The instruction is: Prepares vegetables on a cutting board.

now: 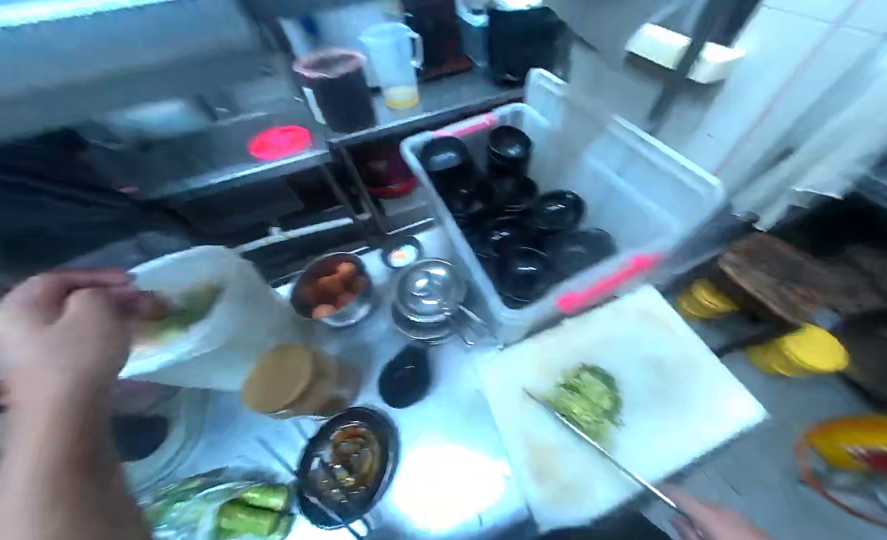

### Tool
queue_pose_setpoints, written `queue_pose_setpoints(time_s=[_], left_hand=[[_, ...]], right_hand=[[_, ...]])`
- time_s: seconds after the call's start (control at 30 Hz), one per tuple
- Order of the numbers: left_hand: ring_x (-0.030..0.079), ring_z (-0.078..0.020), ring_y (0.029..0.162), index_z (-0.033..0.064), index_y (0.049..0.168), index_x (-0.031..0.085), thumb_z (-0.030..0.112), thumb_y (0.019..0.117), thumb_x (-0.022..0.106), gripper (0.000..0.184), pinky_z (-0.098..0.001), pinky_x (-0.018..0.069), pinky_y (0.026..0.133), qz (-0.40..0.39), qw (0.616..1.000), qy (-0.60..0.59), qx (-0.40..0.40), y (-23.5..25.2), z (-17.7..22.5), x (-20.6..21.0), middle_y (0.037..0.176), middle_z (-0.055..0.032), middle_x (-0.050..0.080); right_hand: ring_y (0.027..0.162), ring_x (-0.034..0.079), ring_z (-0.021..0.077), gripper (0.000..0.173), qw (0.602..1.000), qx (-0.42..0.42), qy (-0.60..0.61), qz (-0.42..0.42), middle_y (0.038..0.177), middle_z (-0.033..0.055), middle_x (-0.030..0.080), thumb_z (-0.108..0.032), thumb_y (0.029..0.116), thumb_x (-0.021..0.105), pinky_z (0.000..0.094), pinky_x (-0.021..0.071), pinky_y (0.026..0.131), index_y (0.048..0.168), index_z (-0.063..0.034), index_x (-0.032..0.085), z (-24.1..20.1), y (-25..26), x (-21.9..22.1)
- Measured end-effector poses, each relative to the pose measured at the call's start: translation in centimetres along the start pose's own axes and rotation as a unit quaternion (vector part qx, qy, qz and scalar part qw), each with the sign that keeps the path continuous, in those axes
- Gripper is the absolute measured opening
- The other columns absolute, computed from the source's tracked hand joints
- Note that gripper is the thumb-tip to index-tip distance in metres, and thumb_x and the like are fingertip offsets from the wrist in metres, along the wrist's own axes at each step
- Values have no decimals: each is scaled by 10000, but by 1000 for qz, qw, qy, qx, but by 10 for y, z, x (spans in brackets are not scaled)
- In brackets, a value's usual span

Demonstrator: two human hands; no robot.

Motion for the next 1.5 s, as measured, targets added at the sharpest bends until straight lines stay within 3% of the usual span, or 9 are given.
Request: queue_pose_setpoints(time_s=[0.13,0.2,0.37,0.47,0.53,1.03,1.2,1.37,1.5], left_hand=[[626,-235,728,-43,1336,562,174,1092,340,395,-451,559,704,-44,997,37,51,-90,57,45,946,-207,638],[664,-293,742,-21,1424,515,245,1110,361,439,-503,576,697,-70,995,43,55,-136,77,79,1005,-256,658],[598,-410,1278,1,1366,625,188,1023,520,406,-594,454,1093,-176,959,56,213,-281,155,213,1339,-228,648],[412,-420,1460,240,1468,579,128,814,638,666,-650,357,1167,-244,891,-4,383,-366,203,297,1530,-133,524],[324,-404,1514,331,1526,497,180,807,671,754,-673,290,1197,-283,854,4,436,-397,223,334,1610,-98,430],[451,-390,1444,72,1418,611,358,896,589,595,-687,320,1155,-130,896,79,418,-416,196,401,1480,-107,585],[374,-411,1488,19,1484,525,477,957,490,699,-645,288,1192,-156,910,130,363,-409,184,405,1541,-165,508],[330,-421,1508,17,1487,521,557,1015,430,723,-639,245,1229,-187,936,29,297,-401,174,383,1566,-181,470],[330,-456,1497,-64,1453,515,456,1051,400,667,-583,254,1244,-154,976,-22,150,-387,149,376,1540,-246,473]], right_hand=[[925,721,436,407,999,-8,-9,45,1072,215,726,-310,1041,538,651,568,757,1438,-227,577,12,-17,-18],[926,720,419,407,997,-13,-6,70,1095,202,719,-330,1028,567,632,575,748,1423,-235,587,19,-24,-27],[898,715,379,489,983,-5,-25,182,1126,181,689,-311,928,696,579,588,691,1402,-240,602,33,-30,-45],[862,700,348,516,967,-22,-66,245,1100,169,655,-237,871,710,524,596,651,1377,-249,612,35,-25,-51],[841,690,338,498,960,-36,-93,260,1057,167,640,-207,853,717,494,591,630,1343,-234,632,33,-24,-55],[782,695,293,381,950,-70,-101,287,986,116,654,-215,844,731,448,591,595,1220,-208,670,71,-40,-67],[815,699,316,416,952,-44,-96,289,1005,124,673,-222,816,770,486,586,606,1224,-205,691,118,-80,-82],[958,698,387,454,972,-11,0,233,1136,184,680,-245,876,766,591,580,715,1309,-157,660,162,-102,-94],[1121,668,327,478,975,29,156,155,1244,123,686,-276,907,748,587,543,946,1360,-180,629,164,-60,-67]])
Point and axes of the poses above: each hand's wrist, its own y-axis towards the middle knuckle, its own x-axis out of the palm, z = x × y, the point moved 1 cm from there along y, towards the middle knuckle
